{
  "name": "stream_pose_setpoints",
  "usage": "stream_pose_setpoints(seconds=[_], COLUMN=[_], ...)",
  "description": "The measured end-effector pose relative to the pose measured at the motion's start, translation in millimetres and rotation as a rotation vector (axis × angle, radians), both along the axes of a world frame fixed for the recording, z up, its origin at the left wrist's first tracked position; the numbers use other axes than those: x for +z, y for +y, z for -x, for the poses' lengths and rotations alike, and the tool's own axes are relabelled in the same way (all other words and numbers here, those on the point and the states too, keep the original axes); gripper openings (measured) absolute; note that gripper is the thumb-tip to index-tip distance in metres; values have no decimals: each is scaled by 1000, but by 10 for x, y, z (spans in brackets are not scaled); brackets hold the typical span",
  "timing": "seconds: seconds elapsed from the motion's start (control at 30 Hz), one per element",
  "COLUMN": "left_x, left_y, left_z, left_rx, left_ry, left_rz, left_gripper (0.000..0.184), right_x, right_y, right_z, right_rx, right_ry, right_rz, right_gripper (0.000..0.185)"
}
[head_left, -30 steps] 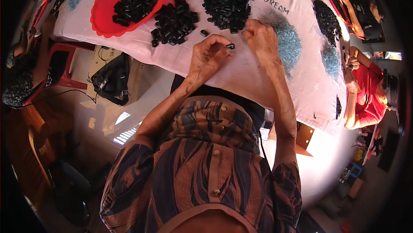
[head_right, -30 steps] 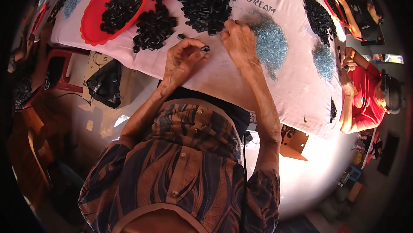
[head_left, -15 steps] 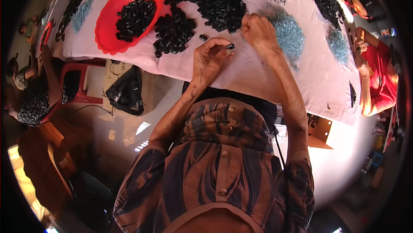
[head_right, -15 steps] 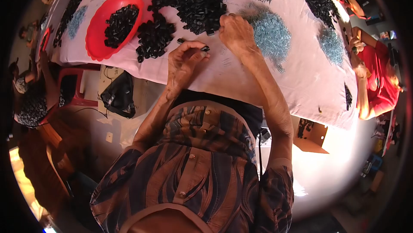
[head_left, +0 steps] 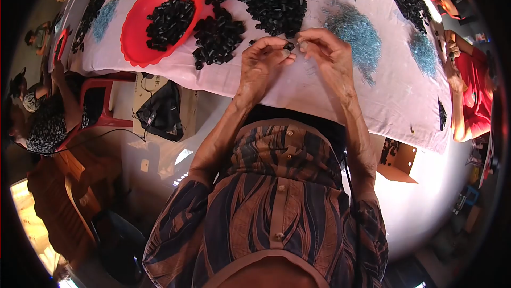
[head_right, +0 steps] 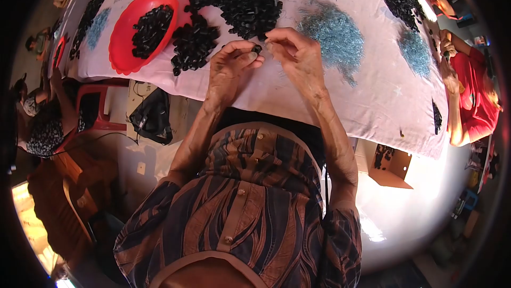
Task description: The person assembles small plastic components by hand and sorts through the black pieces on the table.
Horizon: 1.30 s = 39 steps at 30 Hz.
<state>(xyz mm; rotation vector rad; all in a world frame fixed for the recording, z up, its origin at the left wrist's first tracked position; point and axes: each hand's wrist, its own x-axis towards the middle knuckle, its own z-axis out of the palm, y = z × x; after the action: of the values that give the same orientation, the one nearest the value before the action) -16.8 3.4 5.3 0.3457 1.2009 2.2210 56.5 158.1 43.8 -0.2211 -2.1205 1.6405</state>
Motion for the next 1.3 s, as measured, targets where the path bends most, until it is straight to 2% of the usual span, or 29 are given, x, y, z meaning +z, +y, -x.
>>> stream_pose_setpoints(seconds=[0.03, 0.13, 0.27, 0.63, 0.73, 0.83, 0.97, 1.2, 1.3], left_x=[-6, -5, 72, 58, 57, 14, 74, 55, 117], left_y=[3, 2, 17, 23, 17, 9, -17, -164, -239], left_z=[-1, -2, -31, -21, -28, -6, 11, 133, 161], left_rx=[-3, -19, -3, -17, 7, -20, 34, 78, 144], left_ry=[16, 80, 36, -22, -43, -45, -93, -64, -55], left_rz=[-17, -5, -23, -31, -24, -78, -95, -84, -90], left_gripper=[17, 16, 13, 15, 15, 15, 17, 15, 14], right_x=[-19, -16, -95, -140, -125, -53, 163, 349, 291], right_y=[-21, -30, -54, -184, -174, -125, 38, 163, 184], right_z=[-5, -21, -4, -41, -79, -109, -77, 65, 138], right_rx=[-18, -10, 2, 0, 4, 39, -45, -22, 51], right_ry=[35, -3, 26, 129, 95, 117, 76, -89, -49], right_rz=[100, 83, 117, -19, -146, -158, 50, -35, -36], right_gripper=[15, 14, 12, 16, 19, 21, 19, 20, 20])
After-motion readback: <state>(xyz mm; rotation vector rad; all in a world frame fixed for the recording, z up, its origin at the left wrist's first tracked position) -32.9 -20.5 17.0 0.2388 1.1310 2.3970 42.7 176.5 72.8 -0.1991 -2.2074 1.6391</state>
